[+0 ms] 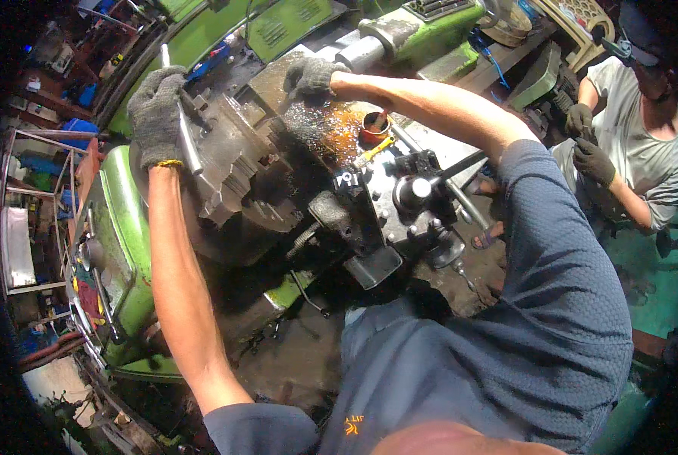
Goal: The person operates a green metal lathe, using both hands to manipulate the cross-slide and carriage handwheels to position the cutting tool against a rotating metal workpiece. They periodically apply lubricant to the cutting area using a brush and a small container. The person also uses a compressed air nozzle to clear metal shavings from the work area.
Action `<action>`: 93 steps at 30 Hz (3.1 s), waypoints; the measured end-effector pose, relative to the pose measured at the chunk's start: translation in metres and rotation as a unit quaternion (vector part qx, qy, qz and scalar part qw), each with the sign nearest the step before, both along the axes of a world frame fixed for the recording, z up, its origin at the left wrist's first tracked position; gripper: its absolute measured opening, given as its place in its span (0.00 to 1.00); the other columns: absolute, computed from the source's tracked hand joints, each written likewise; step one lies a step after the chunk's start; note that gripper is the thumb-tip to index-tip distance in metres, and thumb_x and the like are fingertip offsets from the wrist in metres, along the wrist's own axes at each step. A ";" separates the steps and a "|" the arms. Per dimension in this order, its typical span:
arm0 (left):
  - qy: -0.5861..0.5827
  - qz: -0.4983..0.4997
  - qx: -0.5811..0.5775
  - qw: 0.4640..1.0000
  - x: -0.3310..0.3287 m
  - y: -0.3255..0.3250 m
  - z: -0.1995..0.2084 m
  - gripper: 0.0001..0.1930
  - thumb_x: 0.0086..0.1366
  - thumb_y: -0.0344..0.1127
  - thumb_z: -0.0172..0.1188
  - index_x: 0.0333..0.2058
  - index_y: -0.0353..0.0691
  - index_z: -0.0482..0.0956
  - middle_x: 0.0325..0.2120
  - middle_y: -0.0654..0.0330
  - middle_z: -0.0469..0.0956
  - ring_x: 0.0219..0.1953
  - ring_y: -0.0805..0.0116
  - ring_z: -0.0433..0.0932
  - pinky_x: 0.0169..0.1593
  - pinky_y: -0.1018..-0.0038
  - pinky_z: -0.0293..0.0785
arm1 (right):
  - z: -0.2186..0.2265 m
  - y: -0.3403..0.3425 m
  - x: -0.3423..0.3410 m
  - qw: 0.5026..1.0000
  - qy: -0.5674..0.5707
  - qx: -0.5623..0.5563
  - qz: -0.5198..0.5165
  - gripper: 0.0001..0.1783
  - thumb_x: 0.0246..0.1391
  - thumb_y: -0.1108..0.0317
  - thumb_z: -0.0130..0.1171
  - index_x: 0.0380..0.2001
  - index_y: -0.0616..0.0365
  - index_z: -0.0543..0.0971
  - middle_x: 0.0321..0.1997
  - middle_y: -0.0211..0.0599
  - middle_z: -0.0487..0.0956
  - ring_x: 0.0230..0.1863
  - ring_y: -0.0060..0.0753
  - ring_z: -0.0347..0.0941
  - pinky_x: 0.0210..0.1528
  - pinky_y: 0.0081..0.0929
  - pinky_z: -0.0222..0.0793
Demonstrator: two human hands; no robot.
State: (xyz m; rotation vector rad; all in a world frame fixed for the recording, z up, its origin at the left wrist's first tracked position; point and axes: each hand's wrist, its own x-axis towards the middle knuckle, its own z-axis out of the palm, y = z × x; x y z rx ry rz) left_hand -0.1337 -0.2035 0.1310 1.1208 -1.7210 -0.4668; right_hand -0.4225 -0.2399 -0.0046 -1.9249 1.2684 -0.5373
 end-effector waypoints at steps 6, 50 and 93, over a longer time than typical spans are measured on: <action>-0.016 0.023 -0.002 1.000 0.004 0.002 0.000 0.08 0.59 0.29 0.60 0.35 0.37 0.86 0.25 0.66 0.80 0.28 0.79 0.74 0.36 0.79 0.70 | -0.033 -0.013 0.019 0.999 0.036 -0.025 0.022 0.15 0.42 0.60 0.71 0.34 0.54 0.84 0.29 0.32 0.82 0.26 0.26 0.76 0.28 0.28 0.72; 0.018 0.017 0.036 0.999 0.004 0.003 0.001 0.09 0.59 0.29 0.60 0.37 0.37 0.86 0.28 0.65 0.82 0.30 0.78 0.76 0.38 0.79 0.71 | -0.042 -0.016 0.046 0.955 0.207 -0.115 0.182 0.24 0.47 0.50 0.62 0.46 0.49 0.82 0.43 0.45 0.83 0.43 0.52 0.80 0.46 0.47 0.74; -0.253 -0.010 0.033 0.967 0.072 0.099 0.080 0.06 0.63 0.30 0.61 0.33 0.35 0.83 0.26 0.57 0.80 0.36 0.65 0.79 0.50 0.66 0.73 | -0.052 -0.007 0.068 0.943 0.219 -0.179 0.174 0.20 0.43 0.56 0.63 0.39 0.55 0.85 0.40 0.49 0.84 0.44 0.50 0.80 0.45 0.47 0.75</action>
